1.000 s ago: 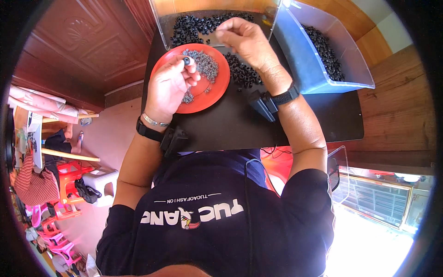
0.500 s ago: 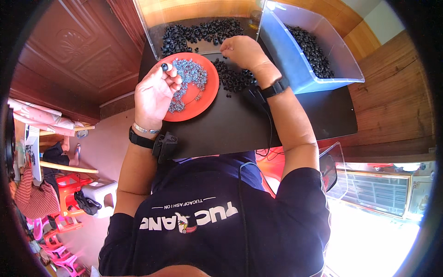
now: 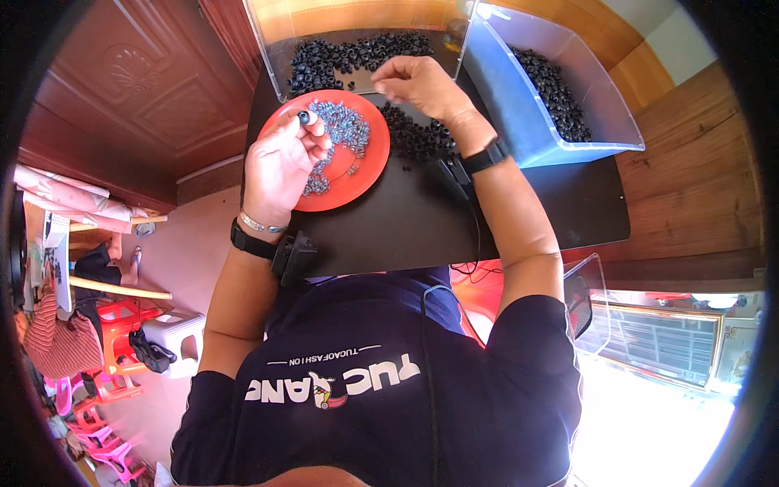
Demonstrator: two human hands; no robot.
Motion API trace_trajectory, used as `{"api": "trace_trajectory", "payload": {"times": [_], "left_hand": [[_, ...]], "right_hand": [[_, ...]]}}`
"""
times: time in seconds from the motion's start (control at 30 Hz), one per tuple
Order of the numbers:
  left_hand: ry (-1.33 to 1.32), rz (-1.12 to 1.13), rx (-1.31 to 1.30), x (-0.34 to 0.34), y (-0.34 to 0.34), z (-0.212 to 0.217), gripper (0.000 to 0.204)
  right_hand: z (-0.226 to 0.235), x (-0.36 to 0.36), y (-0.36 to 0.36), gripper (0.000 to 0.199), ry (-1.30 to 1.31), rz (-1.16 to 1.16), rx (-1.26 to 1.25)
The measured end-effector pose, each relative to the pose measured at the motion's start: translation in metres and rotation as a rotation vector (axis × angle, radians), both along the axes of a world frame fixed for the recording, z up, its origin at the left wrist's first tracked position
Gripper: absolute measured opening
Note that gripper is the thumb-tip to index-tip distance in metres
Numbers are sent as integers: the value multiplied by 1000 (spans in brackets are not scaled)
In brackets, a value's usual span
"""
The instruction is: The person is manually inserting small metal pins into black plastic circular components.
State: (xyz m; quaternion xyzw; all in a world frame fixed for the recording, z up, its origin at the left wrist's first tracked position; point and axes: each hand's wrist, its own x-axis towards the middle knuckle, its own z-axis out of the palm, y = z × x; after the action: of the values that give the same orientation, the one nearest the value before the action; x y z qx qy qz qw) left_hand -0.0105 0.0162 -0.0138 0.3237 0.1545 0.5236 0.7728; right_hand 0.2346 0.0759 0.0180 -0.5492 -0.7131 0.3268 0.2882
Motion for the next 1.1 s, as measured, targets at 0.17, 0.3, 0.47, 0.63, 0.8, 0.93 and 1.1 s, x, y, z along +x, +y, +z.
{"api": "trace_trajectory", "payload": {"times": [0.17,0.3,0.47,0.63,0.8,0.93,1.1], "left_hand": [[28,-47,32,7,-5,0,18],[-14,-40,33,8,-4,-1,19],[-51,29,26,10,-3,-3,19],[-55,62,25,10,-3,-4,18],[-61,58,36,9,-3,-4,18],[-44,49,56,9,-3,-5,19],[-44,39,56,8,-2,-3,19]], "right_hand": [[11,-28,-24,13,702,365,-149],[5,-49,-34,14,704,370,-16],[-2,-57,-39,15,725,366,132],[-9,-59,-39,17,669,342,194],[-9,-56,-41,20,677,333,113],[-5,-53,-38,22,526,381,201],[-4,-51,-35,21,535,407,109]]}}
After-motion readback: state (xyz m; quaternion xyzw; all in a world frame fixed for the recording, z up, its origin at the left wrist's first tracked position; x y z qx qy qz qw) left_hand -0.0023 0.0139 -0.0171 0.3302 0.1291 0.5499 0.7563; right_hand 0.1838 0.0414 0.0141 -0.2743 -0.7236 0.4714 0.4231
